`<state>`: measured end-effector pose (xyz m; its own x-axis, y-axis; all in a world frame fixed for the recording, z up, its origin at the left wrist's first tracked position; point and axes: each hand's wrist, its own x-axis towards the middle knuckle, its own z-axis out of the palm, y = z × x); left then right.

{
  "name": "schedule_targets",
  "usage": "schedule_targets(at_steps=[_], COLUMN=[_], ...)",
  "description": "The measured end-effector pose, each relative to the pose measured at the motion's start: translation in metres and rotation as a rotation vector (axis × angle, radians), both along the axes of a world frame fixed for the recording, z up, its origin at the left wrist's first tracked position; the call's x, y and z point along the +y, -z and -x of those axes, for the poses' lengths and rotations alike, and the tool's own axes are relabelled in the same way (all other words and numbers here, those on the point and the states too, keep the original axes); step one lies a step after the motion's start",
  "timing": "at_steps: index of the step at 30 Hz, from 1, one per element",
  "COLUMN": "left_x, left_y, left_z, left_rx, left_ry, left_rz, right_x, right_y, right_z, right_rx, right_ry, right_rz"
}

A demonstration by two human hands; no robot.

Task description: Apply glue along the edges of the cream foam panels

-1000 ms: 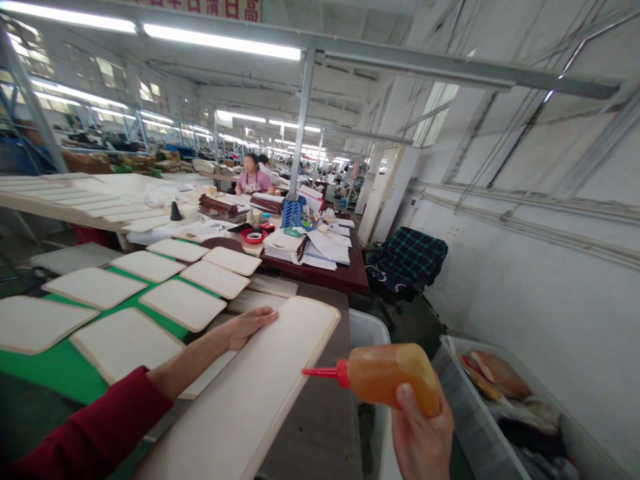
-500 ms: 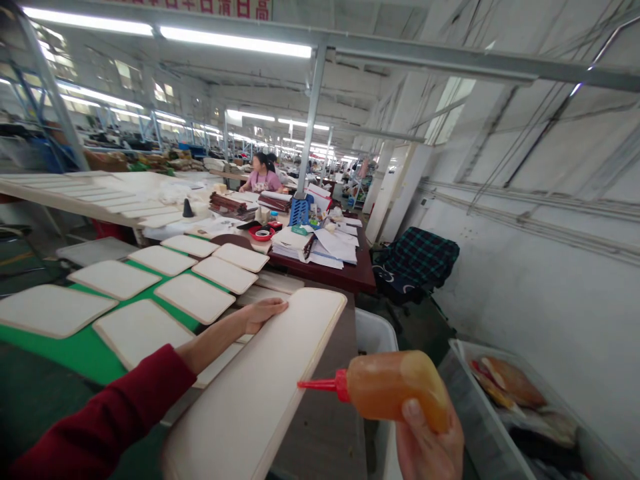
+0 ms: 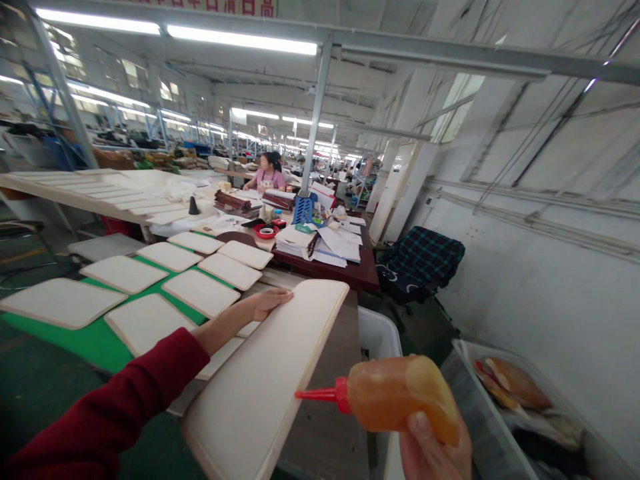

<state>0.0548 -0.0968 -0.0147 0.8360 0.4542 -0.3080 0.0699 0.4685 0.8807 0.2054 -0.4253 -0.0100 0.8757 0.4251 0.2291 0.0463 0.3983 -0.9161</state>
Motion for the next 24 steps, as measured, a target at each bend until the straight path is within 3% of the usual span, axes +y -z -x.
schedule_targets(at_steps=[13, 24], left_x=[0.009, 0.015], left_y=[0.002, -0.001], left_z=[-0.003, -0.001], left_rx=[0.033, 0.055], left_ry=[-0.014, -0.035], left_rz=[-0.017, -0.052], right_x=[-0.006, -0.008], right_y=[-0.001, -0.008], right_z=[0.005, 0.011], right_rx=[0.189, 0.123], right_ry=[-0.063, -0.096], right_rz=[-0.028, 0.026])
